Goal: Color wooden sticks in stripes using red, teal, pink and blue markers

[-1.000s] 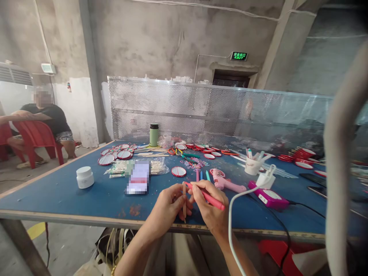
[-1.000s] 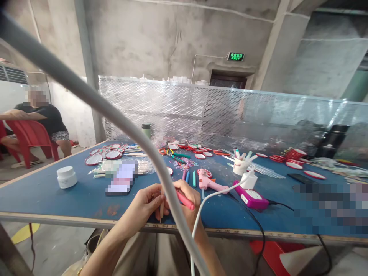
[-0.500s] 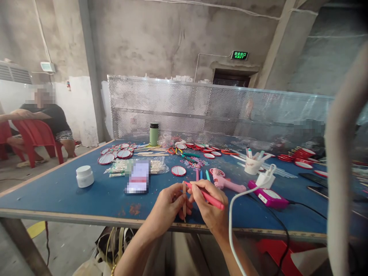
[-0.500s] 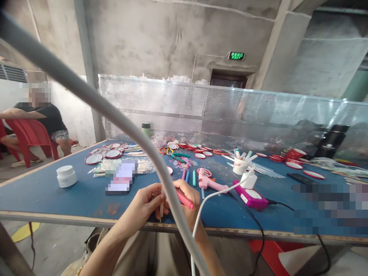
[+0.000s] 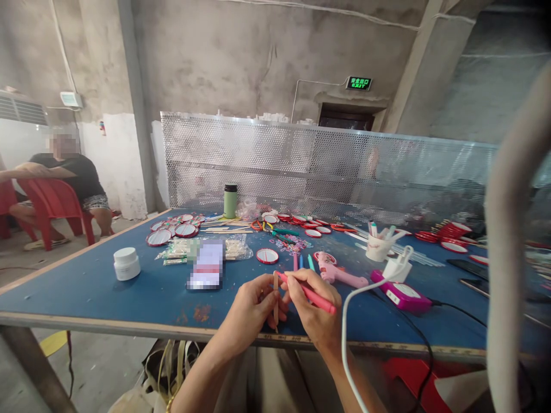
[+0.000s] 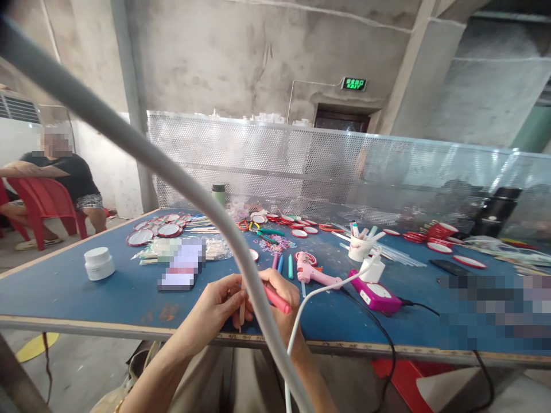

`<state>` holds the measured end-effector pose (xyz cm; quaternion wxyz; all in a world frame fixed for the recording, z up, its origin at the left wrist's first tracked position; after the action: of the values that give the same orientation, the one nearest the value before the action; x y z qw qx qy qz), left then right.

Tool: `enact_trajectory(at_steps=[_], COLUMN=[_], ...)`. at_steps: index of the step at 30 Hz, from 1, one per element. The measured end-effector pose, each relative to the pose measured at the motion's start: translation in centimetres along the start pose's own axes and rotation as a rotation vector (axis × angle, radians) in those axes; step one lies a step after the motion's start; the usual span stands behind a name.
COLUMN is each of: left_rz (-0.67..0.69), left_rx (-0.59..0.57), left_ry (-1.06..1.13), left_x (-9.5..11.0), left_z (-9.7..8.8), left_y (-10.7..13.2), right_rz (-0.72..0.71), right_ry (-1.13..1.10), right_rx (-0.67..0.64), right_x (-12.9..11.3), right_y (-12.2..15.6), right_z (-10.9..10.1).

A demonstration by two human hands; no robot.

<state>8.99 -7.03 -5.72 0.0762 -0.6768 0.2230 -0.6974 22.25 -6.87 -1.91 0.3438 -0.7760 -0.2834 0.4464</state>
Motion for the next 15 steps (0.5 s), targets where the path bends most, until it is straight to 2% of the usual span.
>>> enact_trajectory(at_steps=[15], left_rz=[-0.001], left_rx=[-0.007], left_ry=[-0.011], left_x=[0.23], left_z=[0.17], left_y=[0.09], right_rz=[0.001], right_ry=[0.003], right_rx=[-0.007], right_x=[0.12], right_y=[0.06], right_z=[0.01])
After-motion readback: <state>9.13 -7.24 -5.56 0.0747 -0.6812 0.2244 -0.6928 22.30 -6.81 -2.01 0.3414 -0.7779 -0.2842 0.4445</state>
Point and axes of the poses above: each hand's wrist, its own y-axis away from the middle knuckle, its own z-axis out of the palm, x = y × z, the point moved 5 cm from there along -y, towards the middle knuckle, and after that the axes turned 5 degrees about z, right-handed, at the moved point
